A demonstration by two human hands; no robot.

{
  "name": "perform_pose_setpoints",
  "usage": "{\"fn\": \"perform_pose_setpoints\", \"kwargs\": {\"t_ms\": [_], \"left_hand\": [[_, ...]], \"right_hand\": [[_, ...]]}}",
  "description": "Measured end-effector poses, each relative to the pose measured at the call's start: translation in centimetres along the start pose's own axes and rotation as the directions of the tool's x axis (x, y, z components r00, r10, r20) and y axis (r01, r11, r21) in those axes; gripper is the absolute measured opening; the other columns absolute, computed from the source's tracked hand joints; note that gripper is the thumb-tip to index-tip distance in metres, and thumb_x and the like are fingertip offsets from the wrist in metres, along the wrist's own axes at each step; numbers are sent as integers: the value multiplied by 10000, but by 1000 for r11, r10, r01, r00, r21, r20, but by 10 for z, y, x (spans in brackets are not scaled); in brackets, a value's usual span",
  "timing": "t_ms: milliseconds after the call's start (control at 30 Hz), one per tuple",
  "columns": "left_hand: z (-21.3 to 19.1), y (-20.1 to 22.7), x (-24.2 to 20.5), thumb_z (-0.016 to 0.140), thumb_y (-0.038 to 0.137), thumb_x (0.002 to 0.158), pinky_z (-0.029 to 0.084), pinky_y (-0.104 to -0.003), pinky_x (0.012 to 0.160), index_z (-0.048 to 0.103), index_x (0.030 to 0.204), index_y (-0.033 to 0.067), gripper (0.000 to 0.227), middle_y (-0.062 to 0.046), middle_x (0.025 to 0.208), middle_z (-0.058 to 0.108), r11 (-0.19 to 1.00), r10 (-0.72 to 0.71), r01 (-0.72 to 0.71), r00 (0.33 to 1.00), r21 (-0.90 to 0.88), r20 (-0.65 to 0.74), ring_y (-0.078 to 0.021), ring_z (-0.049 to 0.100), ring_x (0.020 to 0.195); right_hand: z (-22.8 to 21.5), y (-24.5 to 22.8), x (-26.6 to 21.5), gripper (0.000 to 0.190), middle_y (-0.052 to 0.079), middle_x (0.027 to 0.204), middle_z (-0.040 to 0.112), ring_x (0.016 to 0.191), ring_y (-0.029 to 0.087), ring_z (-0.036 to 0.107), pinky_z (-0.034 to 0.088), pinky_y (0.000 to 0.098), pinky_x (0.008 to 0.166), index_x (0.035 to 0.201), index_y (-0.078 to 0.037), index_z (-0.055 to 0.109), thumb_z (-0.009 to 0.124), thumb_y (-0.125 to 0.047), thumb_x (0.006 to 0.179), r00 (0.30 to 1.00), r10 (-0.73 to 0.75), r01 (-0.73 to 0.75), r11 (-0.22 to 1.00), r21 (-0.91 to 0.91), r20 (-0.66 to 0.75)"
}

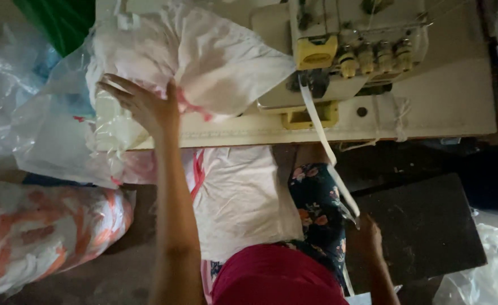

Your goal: Stacking white fabric pieces with pink trim on a sewing table next to an industrial sewing machine

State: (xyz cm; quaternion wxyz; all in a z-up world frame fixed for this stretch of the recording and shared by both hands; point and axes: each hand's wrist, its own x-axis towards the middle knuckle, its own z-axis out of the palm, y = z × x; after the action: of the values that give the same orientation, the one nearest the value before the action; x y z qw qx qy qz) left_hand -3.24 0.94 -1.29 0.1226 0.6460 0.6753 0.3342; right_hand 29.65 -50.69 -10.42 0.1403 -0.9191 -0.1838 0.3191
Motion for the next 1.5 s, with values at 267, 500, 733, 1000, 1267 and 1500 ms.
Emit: {"fn": "perform_pose_setpoints", "kwargs": {"t_ms": [267, 500, 733, 1000, 1267, 1500], "left_hand": [[53, 33, -37, 793, 125, 863, 565, -635, 797, 675, 1165, 52, 332, -179, 1090, 685, 901, 259, -355, 901, 249, 347, -465, 663, 1086], [84, 25, -148, 653, 159, 865, 552, -538, 757, 698, 792, 112, 98, -136, 736, 716, 919, 362, -365, 641, -146, 677, -419, 725, 787], [187, -64, -192, 685, 117, 775, 596, -390, 680, 715, 689, 142, 95, -79, 698, 719, 560, 648, -804, 274, -200, 711, -264, 753, 693], [163, 44, -132, 648, 249, 854, 599, -374, 761, 704, 834, 247, 60, 27, 833, 726, 646, 622, -732, 340, -216, 706, -191, 742, 812], [126, 33, -165, 611, 382, 934, 601, -359, 843, 693, 980, 351, 100, 133, 969, 733, 778, 517, -589, 398, -221, 758, -117, 730, 931], [107, -21, -229, 583, 481, 993, 603, -347, 904, 685, 1090, 429, 150, 212, 1071, 738, 852, 447, -478, 453, -213, 771, -62, 721, 1020]], "right_hand": [[3, -29, 22, 465, 222, 1061, 704, 1000, 481, 665, 524, 590, 852, 1292, -82, 687, 753, -298, 886, 794, -594, 597, 802, -14, -131], [43, -72, 89, 798, 324, 1314, 605, 1200, 531, 587, 477, 626, 1014, 1453, 13, 547, 761, -413, 813, 782, -614, 616, 787, -10, -109], [87, -92, 175, 480, 271, 1090, 704, 1067, 511, 642, 500, 632, 881, 1231, -31, 711, 745, -378, 902, 797, -595, 604, 782, 155, -102], [31, 145, 144, 579, 337, 1075, 732, 1056, 553, 673, 513, 662, 854, 1332, -18, 690, 835, -223, 811, 999, -7, 8, 1000, 25, -41], [12, 216, 201, 388, 8, 1150, 695, 1040, 272, 636, 520, 402, 886, 1117, -289, 800, 778, -395, 745, 906, -418, 282, 704, -652, -60], [26, -192, -6, 323, 72, 759, 741, 833, 307, 734, 563, 384, 754, 798, -205, 736, 866, -373, 555, 741, -671, 671, 741, -16, 22]]}}
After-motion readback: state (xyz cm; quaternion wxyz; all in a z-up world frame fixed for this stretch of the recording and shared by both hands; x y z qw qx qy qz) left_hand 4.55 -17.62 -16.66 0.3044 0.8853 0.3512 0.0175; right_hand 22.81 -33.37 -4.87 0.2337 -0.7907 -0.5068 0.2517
